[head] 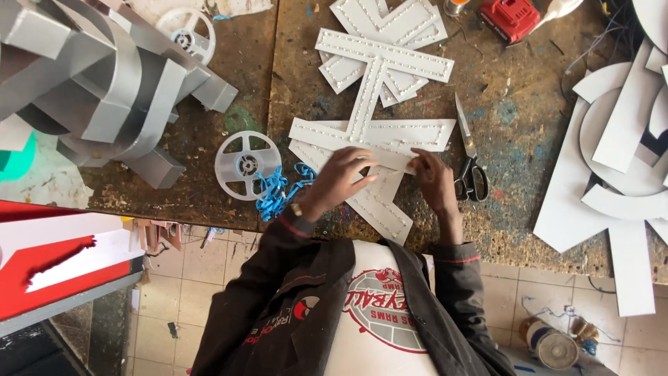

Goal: Applying flexible LED light strips to a large white letter 'H' for sign assembly.

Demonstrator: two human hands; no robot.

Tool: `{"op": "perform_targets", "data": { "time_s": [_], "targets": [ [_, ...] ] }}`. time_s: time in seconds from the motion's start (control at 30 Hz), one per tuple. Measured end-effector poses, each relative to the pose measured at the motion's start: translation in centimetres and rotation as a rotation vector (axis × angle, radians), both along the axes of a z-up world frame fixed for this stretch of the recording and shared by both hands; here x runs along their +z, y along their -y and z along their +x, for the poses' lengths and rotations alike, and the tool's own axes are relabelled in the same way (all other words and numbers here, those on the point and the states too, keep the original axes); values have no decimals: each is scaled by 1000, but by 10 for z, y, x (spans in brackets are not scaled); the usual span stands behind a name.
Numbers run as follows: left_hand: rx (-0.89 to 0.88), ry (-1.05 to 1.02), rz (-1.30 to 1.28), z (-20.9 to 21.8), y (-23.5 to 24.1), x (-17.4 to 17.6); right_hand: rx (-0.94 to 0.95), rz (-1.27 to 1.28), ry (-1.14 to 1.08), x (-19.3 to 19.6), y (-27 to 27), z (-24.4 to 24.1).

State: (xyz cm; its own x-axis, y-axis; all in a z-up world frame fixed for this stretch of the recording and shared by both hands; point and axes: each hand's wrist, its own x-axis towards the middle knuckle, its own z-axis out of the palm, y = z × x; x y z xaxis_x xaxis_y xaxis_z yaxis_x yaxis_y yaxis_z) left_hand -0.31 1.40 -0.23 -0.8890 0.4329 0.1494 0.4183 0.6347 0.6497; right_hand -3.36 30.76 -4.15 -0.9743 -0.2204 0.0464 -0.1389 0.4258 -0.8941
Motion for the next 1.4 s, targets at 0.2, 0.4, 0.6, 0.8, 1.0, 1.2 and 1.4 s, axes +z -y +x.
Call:
{"op": "perform_targets", "data": {
  "time_s": [0.2,0.4,0.6,0.8,1.0,1.2,1.4],
  "targets": [
    [20,127,-287,-21,-66,-87,-130,26,-204,-34,-13,11],
    [50,438,-5,-20,-68,-50,-132,153,-234,-41,-8,31],
    [-89,490,-41,-34,-72,-26,-109,217,-258,-48,9,24],
    [-147,407,-129,-42,-74,1,-78,231,-262,-51,0,17],
    [-139,229,-264,-56,-76,-17,-102,191,-232,-49,-4,17],
    [-168,109,-133,-58,-78,-70,-29,191,-192,-22,-7,16],
    [-141,195,-147,-56,-73,-45,118,174,-172,-16,-17,8]
  ]
}}
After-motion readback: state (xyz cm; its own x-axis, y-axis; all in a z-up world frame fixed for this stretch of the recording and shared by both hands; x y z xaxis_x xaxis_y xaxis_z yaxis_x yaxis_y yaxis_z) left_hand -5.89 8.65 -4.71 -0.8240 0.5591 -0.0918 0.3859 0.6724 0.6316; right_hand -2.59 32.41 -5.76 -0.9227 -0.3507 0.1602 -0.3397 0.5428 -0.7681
